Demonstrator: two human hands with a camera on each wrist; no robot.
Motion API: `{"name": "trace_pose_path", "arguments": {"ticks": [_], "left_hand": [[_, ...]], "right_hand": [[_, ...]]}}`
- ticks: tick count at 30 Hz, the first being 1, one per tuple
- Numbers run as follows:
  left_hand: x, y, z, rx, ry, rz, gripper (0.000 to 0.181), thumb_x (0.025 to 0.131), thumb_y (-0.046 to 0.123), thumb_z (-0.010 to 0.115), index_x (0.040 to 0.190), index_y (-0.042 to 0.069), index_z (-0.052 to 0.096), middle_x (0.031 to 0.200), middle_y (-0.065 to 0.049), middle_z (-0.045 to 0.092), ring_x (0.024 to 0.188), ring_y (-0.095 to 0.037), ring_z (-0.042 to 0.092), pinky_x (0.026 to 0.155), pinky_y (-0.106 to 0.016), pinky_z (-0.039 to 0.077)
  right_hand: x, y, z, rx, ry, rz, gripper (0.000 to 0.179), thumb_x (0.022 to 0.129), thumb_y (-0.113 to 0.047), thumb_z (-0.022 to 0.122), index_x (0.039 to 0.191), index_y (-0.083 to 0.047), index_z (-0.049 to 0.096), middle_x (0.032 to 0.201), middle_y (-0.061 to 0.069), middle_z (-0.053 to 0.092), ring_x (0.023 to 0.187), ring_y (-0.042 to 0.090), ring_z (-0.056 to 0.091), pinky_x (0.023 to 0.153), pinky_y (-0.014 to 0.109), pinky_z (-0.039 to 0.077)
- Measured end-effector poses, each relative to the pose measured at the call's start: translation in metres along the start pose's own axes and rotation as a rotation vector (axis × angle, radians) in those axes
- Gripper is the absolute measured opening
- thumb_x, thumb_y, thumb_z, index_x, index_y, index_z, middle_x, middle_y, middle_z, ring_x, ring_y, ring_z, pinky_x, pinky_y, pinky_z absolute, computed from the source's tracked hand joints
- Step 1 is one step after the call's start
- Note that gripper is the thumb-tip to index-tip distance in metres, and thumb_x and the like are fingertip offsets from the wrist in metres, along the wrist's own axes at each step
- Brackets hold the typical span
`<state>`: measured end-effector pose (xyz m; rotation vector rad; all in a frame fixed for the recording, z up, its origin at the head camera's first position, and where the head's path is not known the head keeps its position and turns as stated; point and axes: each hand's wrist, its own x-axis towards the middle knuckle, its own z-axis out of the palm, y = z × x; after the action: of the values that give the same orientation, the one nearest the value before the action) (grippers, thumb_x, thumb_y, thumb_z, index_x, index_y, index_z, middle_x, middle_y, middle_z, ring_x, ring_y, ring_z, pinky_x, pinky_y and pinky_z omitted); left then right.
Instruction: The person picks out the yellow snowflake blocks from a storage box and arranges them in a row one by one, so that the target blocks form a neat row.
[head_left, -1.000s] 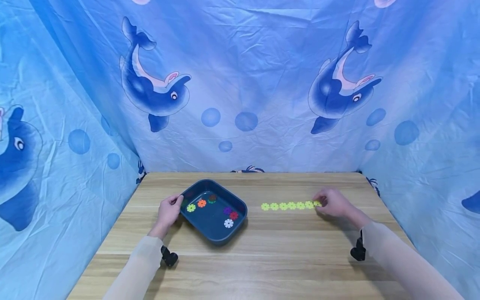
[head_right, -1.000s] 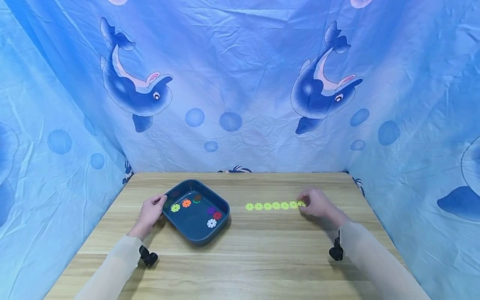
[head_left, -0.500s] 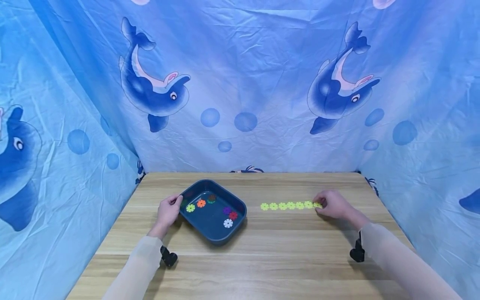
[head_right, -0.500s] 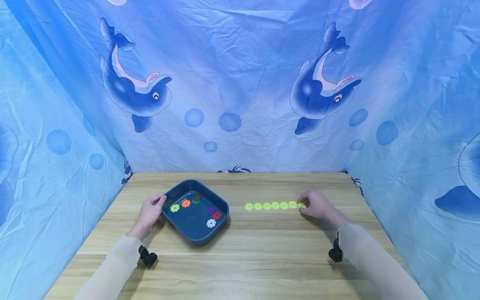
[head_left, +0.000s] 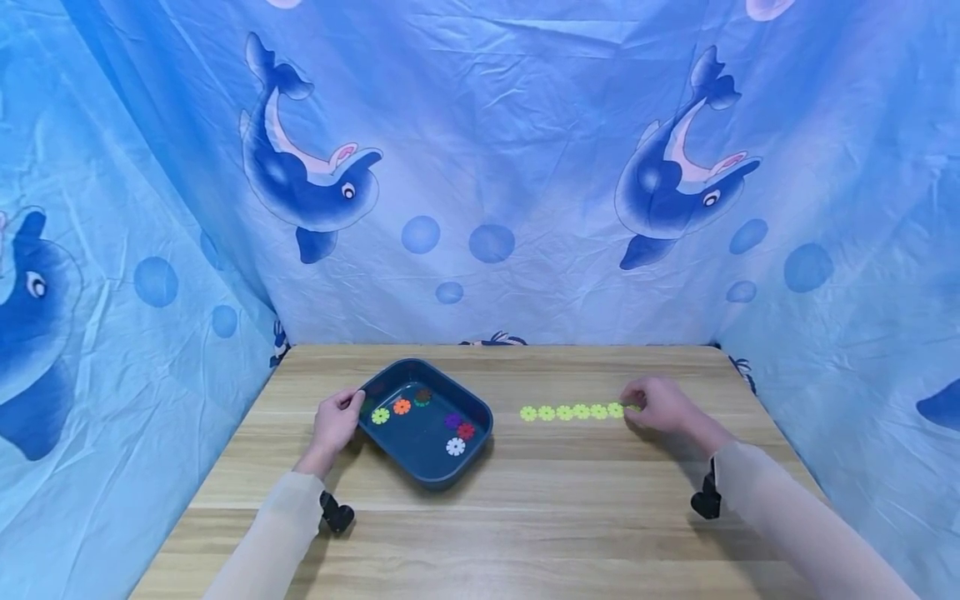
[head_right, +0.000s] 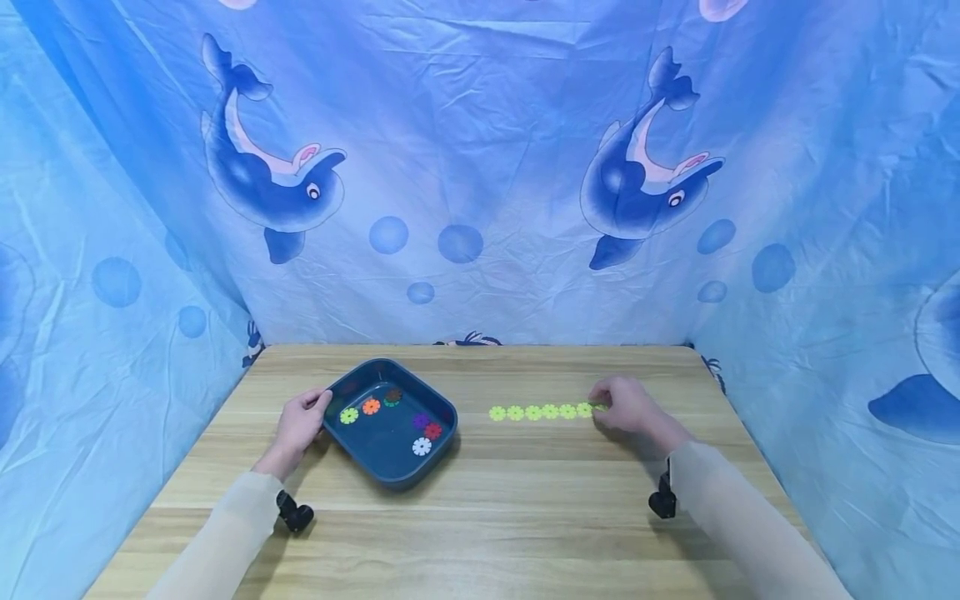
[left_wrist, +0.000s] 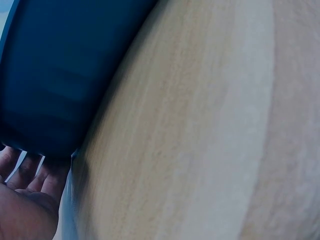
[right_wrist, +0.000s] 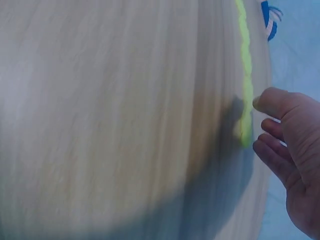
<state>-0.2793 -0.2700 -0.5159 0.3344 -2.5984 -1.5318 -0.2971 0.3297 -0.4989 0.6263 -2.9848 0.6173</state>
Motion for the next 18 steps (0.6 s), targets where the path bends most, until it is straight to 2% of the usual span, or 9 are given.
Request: {"name": "trace_pose_path", "arguments": {"ticks": [7,13,18], "left_hand": [[0.0,0.0,0.0,0.009,0.0,0.012,0.05,0.112,0.038,0.052,0.138,-0.002,0.067,0.142,-0.025,0.066,0.127,-0.03,0.06,0.099,-0.028,0.047],[0.0,0.001,0.0,-0.006,-0.014,0.004,0.051,0.112,0.038,0.051,0.14,-0.002,0.065,0.144,-0.026,0.064,0.131,-0.032,0.059,0.111,-0.042,0.047],[-0.001,0.0,0.0,-0.018,-0.032,-0.011,0.052,0.113,0.037,0.05,0.144,-0.003,0.061,0.148,-0.028,0.061,0.135,-0.035,0.057,0.116,-0.048,0.045]], "right_hand": [[0.016,-0.024,-0.001,0.008,-0.019,0.005,0.016,0.093,-0.014,0.08,0.108,-0.008,0.08,0.101,0.005,0.078,0.093,0.022,0.072,0.084,0.045,0.062],[0.043,-0.049,-0.005,0.051,-0.052,-0.062,0.023,0.094,-0.014,0.078,0.114,-0.002,0.078,0.109,0.011,0.079,0.101,0.028,0.074,0.09,0.047,0.063],[0.07,-0.079,-0.005,0.053,-0.084,-0.084,0.028,0.094,-0.015,0.077,0.119,-0.003,0.076,0.115,0.011,0.078,0.105,0.028,0.073,0.095,0.045,0.062]]}}
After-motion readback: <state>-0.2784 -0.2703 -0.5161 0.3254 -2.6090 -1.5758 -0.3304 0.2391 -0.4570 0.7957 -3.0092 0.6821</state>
